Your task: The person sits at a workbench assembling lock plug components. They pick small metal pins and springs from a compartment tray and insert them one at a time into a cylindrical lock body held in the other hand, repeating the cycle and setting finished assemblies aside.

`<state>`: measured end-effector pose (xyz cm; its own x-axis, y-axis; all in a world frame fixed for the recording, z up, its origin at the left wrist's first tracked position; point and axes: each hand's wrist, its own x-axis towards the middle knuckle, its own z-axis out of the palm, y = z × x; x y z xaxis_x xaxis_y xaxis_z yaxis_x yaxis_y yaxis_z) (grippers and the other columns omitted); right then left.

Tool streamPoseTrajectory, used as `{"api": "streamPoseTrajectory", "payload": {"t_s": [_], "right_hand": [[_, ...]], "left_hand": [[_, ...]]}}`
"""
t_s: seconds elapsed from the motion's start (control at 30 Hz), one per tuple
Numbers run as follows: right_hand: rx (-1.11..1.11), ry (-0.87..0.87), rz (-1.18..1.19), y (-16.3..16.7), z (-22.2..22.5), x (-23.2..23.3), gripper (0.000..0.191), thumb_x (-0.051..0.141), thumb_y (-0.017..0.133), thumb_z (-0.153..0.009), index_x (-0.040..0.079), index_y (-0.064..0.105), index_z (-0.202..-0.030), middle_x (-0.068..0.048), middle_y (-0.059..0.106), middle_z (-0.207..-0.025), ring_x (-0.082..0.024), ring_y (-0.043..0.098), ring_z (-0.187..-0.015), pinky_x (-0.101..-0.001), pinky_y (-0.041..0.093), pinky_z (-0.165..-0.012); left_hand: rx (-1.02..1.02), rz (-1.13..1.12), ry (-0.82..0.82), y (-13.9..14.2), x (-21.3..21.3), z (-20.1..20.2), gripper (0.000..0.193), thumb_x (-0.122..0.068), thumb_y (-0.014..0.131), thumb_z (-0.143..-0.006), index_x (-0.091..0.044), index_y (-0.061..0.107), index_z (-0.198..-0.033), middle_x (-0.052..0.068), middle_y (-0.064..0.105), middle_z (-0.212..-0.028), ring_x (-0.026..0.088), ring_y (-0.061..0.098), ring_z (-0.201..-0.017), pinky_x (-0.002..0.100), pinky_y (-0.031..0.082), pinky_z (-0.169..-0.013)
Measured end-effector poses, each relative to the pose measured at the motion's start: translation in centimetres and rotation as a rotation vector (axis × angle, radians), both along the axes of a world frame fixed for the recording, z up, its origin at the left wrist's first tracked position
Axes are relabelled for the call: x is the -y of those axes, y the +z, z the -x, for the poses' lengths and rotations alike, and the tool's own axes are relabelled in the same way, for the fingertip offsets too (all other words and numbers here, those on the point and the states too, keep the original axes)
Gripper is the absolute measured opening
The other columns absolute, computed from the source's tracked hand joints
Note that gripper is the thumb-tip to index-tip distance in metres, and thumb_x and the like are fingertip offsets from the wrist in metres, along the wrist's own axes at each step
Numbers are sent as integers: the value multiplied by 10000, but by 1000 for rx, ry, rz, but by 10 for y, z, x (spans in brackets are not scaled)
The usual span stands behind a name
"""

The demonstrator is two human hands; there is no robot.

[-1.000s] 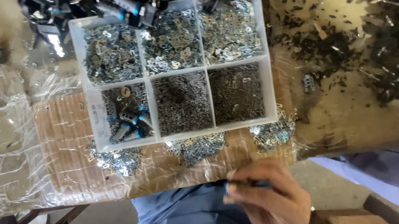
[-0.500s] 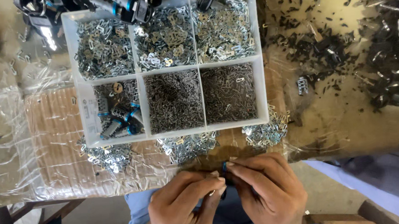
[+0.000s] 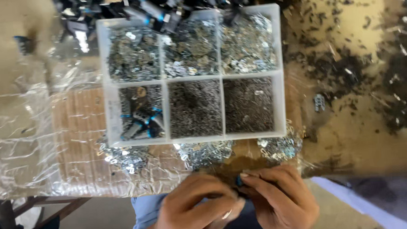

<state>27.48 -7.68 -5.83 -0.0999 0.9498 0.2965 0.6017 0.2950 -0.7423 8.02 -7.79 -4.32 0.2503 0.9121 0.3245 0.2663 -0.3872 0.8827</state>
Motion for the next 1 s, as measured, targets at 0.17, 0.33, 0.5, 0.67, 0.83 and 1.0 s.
{"api": "streamPoseTrajectory", "payload": {"t_s": [0.17,0.33,0.5,0.67,0.83,1.0], "right_hand": [[-154,58,15,-3,10,2,184,5,787,-791,17,721,-962,-108,729,-913,-192,730,-830,-294,575,-742],[-291,184,86,-5,28,8,161,113,772,-848,17,691,-948,-109,707,-869,-195,693,-753,-299,540,-693],[-296,232,42,-6,31,1,207,126,808,-806,10,687,-928,-113,712,-853,-187,688,-736,-297,521,-633],[-312,220,57,-10,34,1,220,114,822,-772,22,694,-925,-112,724,-849,-188,711,-750,-309,546,-643],[-251,215,117,-16,33,8,208,167,840,-789,48,714,-905,-83,763,-843,-187,761,-773,-325,591,-667],[-290,263,-24,-14,30,1,239,215,810,-780,23,715,-886,-96,739,-822,-189,726,-745,-332,557,-643]], "left_hand": [[466,276,151,0,26,17,150,-148,645,-970,-5,677,-937,121,709,-853,270,719,-768,398,620,-739],[123,204,200,-27,44,13,182,-122,779,-975,-40,618,-1003,102,677,-841,225,697,-724,354,570,-688],[190,260,58,-50,56,25,133,-99,724,-999,-54,602,-1025,95,683,-888,233,707,-799,366,568,-731],[296,311,313,-65,66,24,93,-93,724,-941,-68,636,-956,73,661,-810,182,620,-736,336,517,-704],[-59,315,148,-69,70,24,138,-147,688,-957,-60,596,-1012,99,642,-922,203,651,-901,368,511,-816],[237,415,278,-62,66,23,98,-135,684,-984,-78,607,-963,69,654,-860,154,655,-806,348,536,-790]]}}
